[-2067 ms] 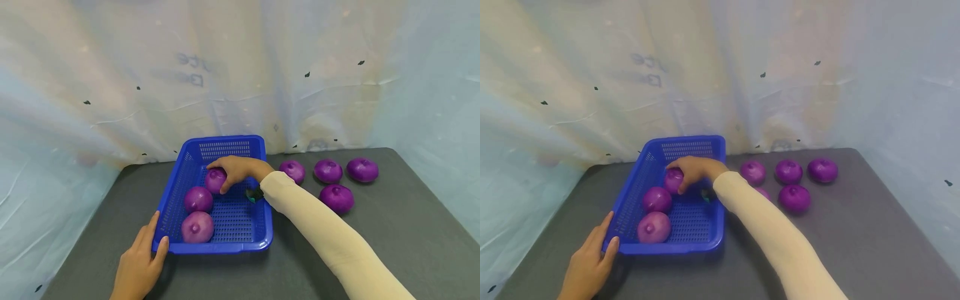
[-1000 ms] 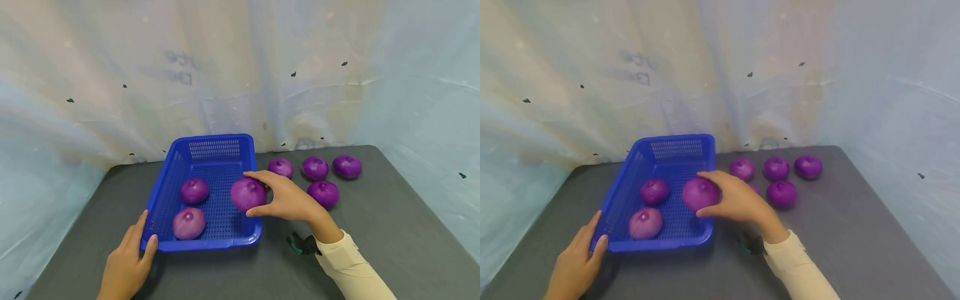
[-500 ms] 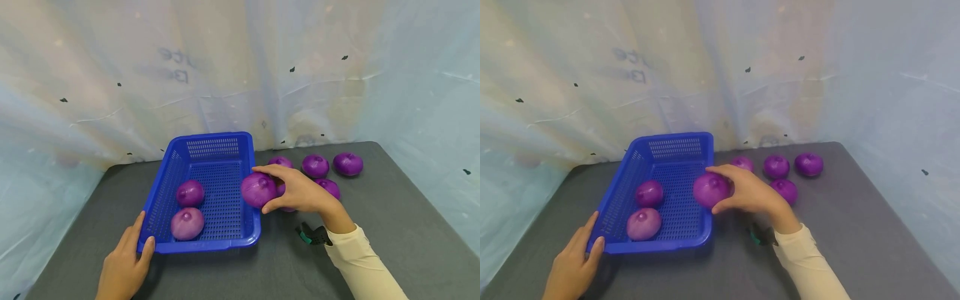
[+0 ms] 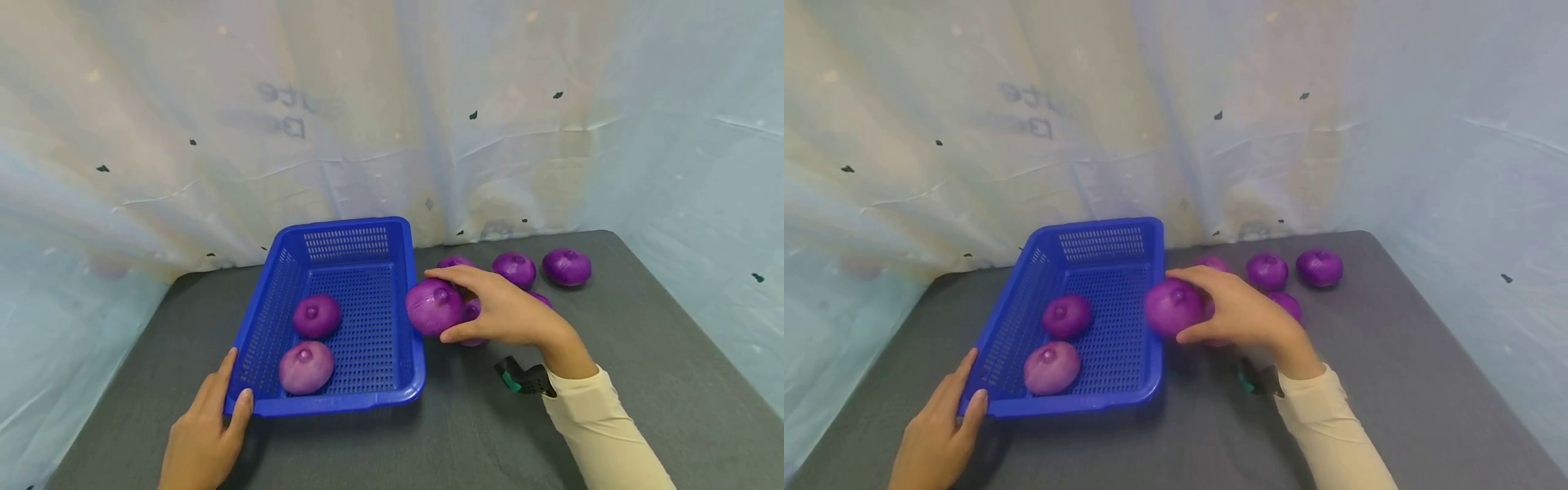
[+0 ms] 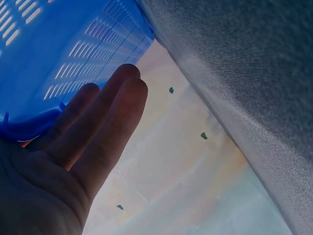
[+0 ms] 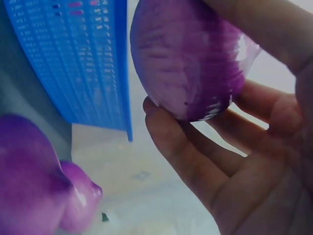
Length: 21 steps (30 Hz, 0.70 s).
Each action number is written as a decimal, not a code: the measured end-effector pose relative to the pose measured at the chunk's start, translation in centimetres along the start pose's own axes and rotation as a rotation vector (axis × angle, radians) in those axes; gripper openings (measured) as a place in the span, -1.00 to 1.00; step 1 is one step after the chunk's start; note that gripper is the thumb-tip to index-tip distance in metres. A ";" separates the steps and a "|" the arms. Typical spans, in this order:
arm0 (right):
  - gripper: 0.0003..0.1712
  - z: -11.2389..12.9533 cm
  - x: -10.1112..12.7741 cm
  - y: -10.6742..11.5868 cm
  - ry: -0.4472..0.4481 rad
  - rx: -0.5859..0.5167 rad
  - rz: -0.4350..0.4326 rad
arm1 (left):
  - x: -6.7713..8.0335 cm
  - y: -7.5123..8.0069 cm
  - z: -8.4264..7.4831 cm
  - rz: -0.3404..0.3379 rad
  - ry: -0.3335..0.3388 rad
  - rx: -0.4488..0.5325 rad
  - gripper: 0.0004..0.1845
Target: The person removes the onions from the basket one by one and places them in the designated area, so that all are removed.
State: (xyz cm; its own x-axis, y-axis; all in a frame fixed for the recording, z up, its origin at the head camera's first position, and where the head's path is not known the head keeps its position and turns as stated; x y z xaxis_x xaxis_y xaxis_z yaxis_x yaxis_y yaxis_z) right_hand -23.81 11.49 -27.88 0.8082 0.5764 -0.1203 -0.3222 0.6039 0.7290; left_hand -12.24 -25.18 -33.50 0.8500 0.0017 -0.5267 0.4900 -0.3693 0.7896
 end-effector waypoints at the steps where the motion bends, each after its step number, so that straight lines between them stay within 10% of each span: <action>1: -0.04 -0.2 0.2 0.2 -0.009 0.004 -0.004 | 0.0 0.0 0.0 0.002 0.001 0.000 -0.33; 21: 0.05 -3.2 2.5 4.5 -0.099 0.116 -0.083 | -0.1 -0.3 0.2 0.049 0.036 -0.029 -0.33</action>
State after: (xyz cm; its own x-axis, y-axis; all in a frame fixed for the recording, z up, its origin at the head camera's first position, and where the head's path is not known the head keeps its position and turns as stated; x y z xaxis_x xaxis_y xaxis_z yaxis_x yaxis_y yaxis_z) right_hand -24.78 17.44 -27.01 0.8759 0.4671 -0.1207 -0.1980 0.5762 0.7930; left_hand -12.51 -25.29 -33.76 0.8794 0.0181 -0.4757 0.4524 -0.3427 0.8233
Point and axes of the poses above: each hand's wrist, its own x-axis away from the middle knuckle, its own y-axis out of the back of the hand, z = x × y, the point moved 9 cm from there along -x, towards the middle knuckle, and after that the axes turned 1 degree about -x, right-handed, at the moved point
